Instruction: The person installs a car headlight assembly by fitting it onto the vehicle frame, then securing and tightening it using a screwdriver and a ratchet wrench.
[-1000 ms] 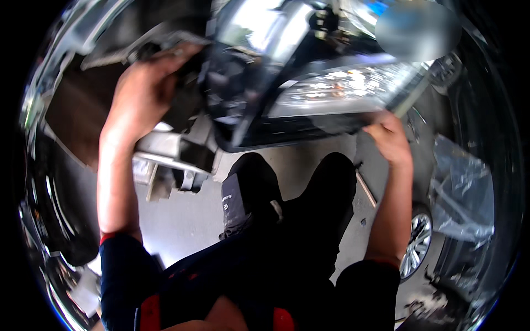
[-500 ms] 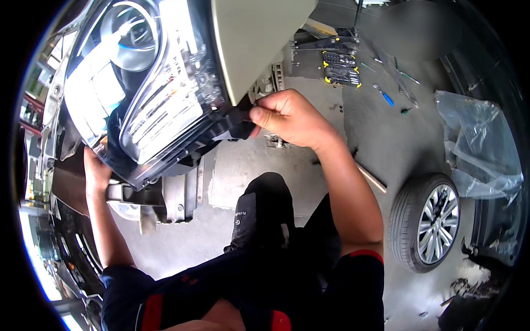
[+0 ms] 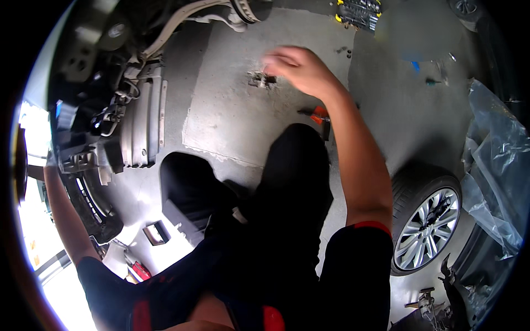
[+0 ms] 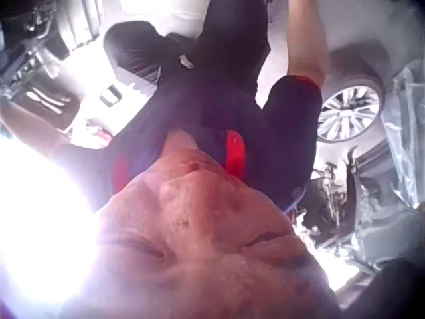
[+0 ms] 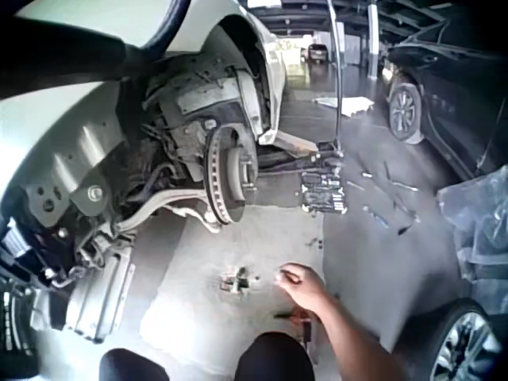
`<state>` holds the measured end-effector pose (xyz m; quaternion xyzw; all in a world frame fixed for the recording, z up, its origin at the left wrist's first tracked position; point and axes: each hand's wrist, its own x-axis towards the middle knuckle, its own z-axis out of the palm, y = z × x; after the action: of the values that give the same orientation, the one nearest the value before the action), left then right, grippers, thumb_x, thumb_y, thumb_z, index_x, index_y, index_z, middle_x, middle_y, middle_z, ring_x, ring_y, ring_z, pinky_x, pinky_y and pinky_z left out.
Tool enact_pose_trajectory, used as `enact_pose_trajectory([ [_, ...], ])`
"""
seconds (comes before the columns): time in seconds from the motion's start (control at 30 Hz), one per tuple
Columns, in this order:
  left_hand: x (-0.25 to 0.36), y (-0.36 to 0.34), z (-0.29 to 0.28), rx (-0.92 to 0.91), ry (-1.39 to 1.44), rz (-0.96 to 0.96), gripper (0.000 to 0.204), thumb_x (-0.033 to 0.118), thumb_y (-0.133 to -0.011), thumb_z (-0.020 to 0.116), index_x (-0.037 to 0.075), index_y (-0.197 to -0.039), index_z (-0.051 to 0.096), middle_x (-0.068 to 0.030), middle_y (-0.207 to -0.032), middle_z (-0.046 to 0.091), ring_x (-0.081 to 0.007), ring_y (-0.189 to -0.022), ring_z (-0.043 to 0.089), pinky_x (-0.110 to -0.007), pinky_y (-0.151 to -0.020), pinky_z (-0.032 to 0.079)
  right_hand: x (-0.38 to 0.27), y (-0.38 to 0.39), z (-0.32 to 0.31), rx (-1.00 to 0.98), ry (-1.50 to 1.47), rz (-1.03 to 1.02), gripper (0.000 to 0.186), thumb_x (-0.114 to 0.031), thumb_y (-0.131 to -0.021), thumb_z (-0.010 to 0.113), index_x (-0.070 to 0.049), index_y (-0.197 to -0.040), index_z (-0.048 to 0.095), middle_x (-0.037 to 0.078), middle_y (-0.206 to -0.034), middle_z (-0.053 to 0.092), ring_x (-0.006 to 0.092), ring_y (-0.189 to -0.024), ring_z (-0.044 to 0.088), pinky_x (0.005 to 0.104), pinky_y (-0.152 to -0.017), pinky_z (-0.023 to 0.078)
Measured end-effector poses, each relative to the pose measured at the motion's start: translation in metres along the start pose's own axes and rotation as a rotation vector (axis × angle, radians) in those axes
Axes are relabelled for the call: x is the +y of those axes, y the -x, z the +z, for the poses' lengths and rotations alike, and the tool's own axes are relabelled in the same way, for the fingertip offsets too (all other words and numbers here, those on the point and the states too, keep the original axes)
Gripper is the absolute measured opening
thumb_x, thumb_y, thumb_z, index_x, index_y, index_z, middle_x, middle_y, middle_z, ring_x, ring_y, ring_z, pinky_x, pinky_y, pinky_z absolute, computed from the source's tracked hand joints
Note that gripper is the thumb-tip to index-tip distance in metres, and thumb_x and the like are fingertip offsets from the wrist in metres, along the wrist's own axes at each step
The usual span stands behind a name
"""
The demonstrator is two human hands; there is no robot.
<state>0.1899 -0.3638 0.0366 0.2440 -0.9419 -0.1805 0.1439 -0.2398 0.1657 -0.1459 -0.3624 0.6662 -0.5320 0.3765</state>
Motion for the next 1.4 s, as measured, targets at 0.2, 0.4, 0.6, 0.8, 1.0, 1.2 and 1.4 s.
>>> enact_pose_trajectory([
  [0.2,0.032,-0.046,0.069,0.052,-0.062,0.047,0.038,0.020,-0.090,0.073,0.000,-0.121,0.066,-0.0114,-0.109,0.073,-0.0193,-0.100,0.068,-0.036,-0.089,0.054,0.362,0.141,-0.028,0.383,0.862,0.498,0.028,-0.024,-0.090,0.064,-0.006,-0.112,0.069,0.020,-0.114,0.069,0.0383,-0.108,0.066,0.0471,-0.097,0.053],
  [0.4,0.054,-0.061,0.072,0.148,-0.206,0.070,0.037,0.020,-0.090,0.072,0.000,-0.120,0.067,-0.0117,-0.108,0.073,-0.0196,-0.099,0.069,-0.035,-0.088,0.054,0.361,0.125,0.020,0.262,0.845,0.589,0.020,-0.020,-0.090,0.065,-0.007,-0.105,0.069,0.019,-0.123,0.063,0.0364,-0.118,0.059,0.0467,-0.096,0.052],
  [0.6,0.040,-0.042,0.037,0.332,-0.318,0.056,0.035,0.021,-0.091,0.072,0.000,-0.120,0.067,-0.0120,-0.107,0.074,-0.0199,-0.098,0.069,-0.035,-0.087,0.055,0.371,0.123,0.008,-0.119,1.406,0.165,0.021,-0.023,-0.096,0.058,-0.011,-0.109,0.068,0.010,-0.134,0.055,0.0304,-0.132,0.049,0.0452,-0.096,0.048],
  [0.8,0.014,0.025,-0.013,0.550,-0.443,-0.009,0.034,0.021,-0.092,0.071,0.000,-0.119,0.068,-0.0123,-0.106,0.074,-0.0201,-0.098,0.070,-0.035,-0.086,0.055,0.295,0.109,-0.012,-0.429,1.266,-0.070,0.023,-0.023,-0.096,0.060,-0.015,-0.116,0.067,0.011,-0.133,0.060,0.0330,-0.137,0.043,0.0598,-0.107,0.036],
  [1.0,0.009,0.076,-0.077,0.726,-0.600,-0.044,0.033,0.021,-0.093,0.070,0.001,-0.119,0.068,-0.0126,-0.105,0.075,-0.0204,-0.097,0.070,-0.035,-0.085,0.055,0.205,0.080,0.027,-0.191,-0.002,0.089,0.030,-0.027,-0.107,0.053,-0.010,-0.132,0.056,0.002,-0.089,0.060,0.0156,-0.081,0.066,0.0296,-0.072,0.052],
  [1.2,0.154,0.168,0.036,0.941,-0.513,-0.246,0.025,0.009,-0.099,0.050,0.002,-0.108,0.073,-0.0107,-0.099,0.075,-0.0193,-0.086,0.070,-0.033,-0.082,0.055,0.029,0.074,0.075,-0.324,-0.245,0.234,0.035,-0.025,-0.110,0.047,-0.011,-0.142,0.051,-0.006,-0.075,0.045,0.0043,-0.056,0.046,0.0228,-0.052,0.048],
  [1.4,0.290,0.204,0.214,-0.088,0.096,0.157,0.046,-0.007,-0.084,0.049,-0.001,-0.128,0.059,-0.0189,-0.108,0.070,-0.0369,-0.092,0.072,-0.043,-0.076,0.060,-0.016,0.070,0.164,-0.699,-0.114,0.054,0.026,-0.025,-0.104,0.050,-0.004,-0.096,0.062,0.005,-0.076,0.061,0.0100,-0.061,0.056,0.0274,-0.053,0.044],
])
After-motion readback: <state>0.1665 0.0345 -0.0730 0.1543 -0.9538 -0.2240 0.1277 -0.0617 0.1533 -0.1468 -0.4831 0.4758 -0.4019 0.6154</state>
